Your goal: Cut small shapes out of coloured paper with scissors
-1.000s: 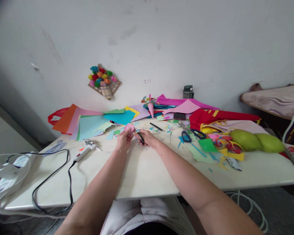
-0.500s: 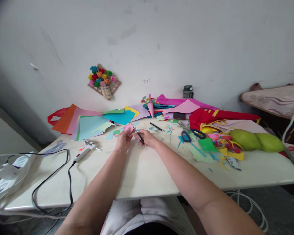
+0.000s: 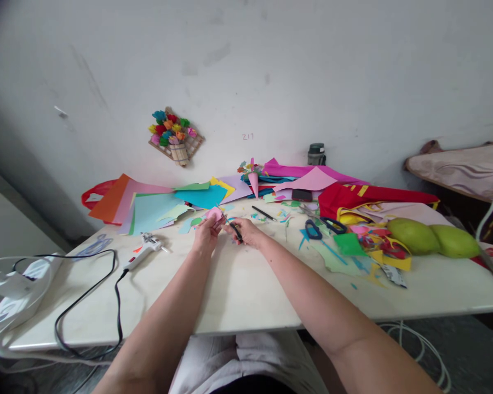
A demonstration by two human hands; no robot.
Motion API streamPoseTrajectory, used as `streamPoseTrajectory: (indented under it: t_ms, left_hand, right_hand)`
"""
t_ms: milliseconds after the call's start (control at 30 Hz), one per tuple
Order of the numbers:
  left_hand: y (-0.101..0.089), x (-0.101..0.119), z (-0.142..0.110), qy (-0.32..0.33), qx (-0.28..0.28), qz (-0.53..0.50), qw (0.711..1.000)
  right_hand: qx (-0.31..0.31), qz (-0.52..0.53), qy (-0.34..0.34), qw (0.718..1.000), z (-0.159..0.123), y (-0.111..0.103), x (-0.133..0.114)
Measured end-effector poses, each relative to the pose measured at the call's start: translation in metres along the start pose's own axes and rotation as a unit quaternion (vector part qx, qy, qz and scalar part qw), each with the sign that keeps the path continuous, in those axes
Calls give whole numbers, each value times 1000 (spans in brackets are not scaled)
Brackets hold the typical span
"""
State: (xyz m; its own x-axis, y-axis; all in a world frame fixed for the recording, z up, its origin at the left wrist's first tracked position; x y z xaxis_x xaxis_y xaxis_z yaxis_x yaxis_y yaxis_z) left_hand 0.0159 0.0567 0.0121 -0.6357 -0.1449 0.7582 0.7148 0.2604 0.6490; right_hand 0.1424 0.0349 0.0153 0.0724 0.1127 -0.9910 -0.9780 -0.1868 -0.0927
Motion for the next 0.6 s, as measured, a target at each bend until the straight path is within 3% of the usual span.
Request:
streamPoseTrajectory:
  t_ms: [367, 600]
  left_hand:
    - [2, 4, 1, 34, -51, 13, 998]
    - [4, 4, -2, 26, -47, 29, 998]
  right_hand:
    - [-21, 0, -4, 1000, -3, -2, -4]
    - [-17, -6, -8, 1000, -2, -4, -4]
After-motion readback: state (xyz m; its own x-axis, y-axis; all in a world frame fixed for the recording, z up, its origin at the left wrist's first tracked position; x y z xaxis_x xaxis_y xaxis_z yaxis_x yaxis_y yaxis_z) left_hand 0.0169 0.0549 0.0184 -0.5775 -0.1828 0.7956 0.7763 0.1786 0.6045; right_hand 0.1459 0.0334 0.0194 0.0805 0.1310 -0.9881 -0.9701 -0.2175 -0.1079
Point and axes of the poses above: each hand's wrist, its own z-axis towards the middle knuckle, its own y-axis out of the palm, x = y × z, the point moved 6 cm from there along z, towards the middle knuckle, and after that the axes turned 10 degrees about x, right-handed, at the moved point
